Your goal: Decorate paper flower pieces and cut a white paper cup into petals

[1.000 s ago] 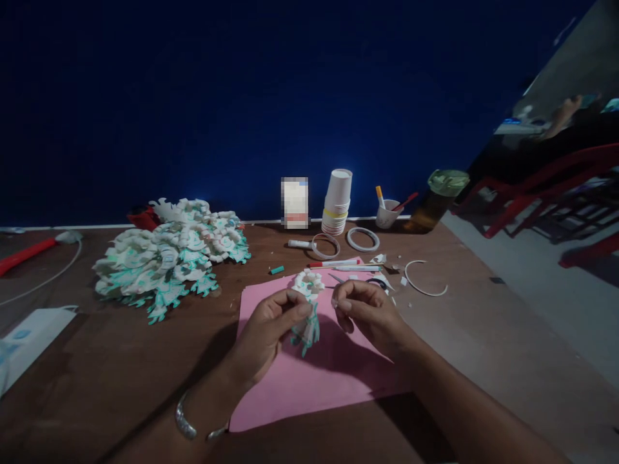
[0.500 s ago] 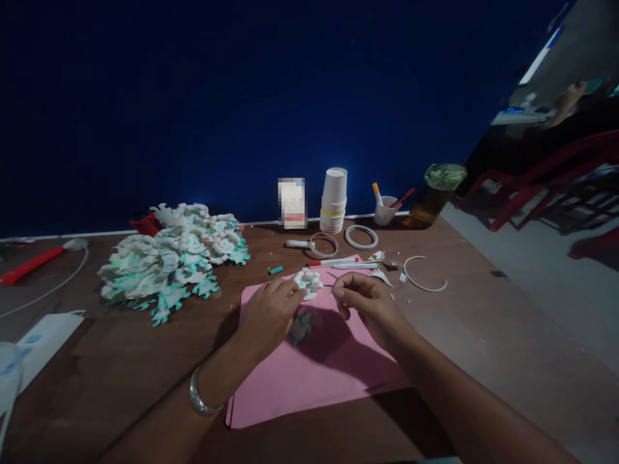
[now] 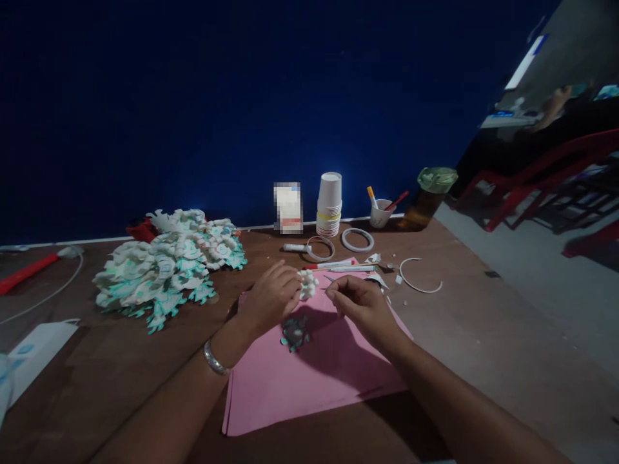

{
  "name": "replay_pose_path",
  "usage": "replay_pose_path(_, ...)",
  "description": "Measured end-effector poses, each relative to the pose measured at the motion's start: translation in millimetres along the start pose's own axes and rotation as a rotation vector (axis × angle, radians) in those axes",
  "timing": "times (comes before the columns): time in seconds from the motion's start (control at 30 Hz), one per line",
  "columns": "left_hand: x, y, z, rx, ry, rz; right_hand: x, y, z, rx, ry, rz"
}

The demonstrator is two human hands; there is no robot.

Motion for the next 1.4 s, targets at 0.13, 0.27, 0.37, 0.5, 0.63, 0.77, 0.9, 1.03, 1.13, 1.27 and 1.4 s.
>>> replay_pose_path(0.13,0.0,-3.0,1.9,0.066,-0.002,0.086,1.6,0.8,2.8,0.007,-0.043,0.134)
replay_pose_path(0.27,2.9,-1.8,-0.2,0.156,0.031,0.079,2.8,0.9,3.0,0.016,-0.032,0.162)
replay_pose_path(0.37,4.7,-2.5,-3.2,0.167,0.026,-0.024,2.5,1.2,3.1,0.027,-0.024,0.174)
replay_pose_path(0.5,6.5,-2.1,-4.5,0.124,0.028,-0.133,0.2,1.0,3.3,0.044,-0.024,0.168)
replay_pose_path(0.63,9.7,-1.1,-3.1,-0.074,-0.019,-0.032,-0.2,0.5,3.3,0.045,-0.034,0.197)
replay_pose_path(0.77,12.4,-0.4,2.3,-0.166,-0.11,0.283,1.7,0.9,3.1,0.035,-0.039,0.229)
replay_pose_path(0.9,12.4,2.6,10.0,-0.001,-0.123,0.388,2.6,1.2,3.0,0.029,-0.042,0.224)
replay_pose_path(1.03,13.9,3.0,12.1,-0.028,-0.168,0.391,2.8,1.1,3.0,0.031,-0.059,0.229)
replay_pose_path(1.13,11.7,-0.6,11.3,-0.152,-0.205,0.433,4.7,1.2,3.8,0.023,-0.087,0.258)
replay_pose_path(1.27,0.0,-14.2,12.6,-0.41,-0.025,0.449,10.9,1.8,7.9,-0.011,-0.218,0.383)
replay_pose_path(1.4,-10.8,-25.5,15.0,-0.543,0.064,0.339,18.0,5.2,14.8,-0.021,-0.434,0.549)
Point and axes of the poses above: each hand's wrist, its own z-axis away from the middle knuckle, its own y-axis out of the palm, x = y × z, the point moved 2 cm from there along -z, towards the middle knuckle, and after that the axes turned 3 degrees about x, right-handed, at the moved point
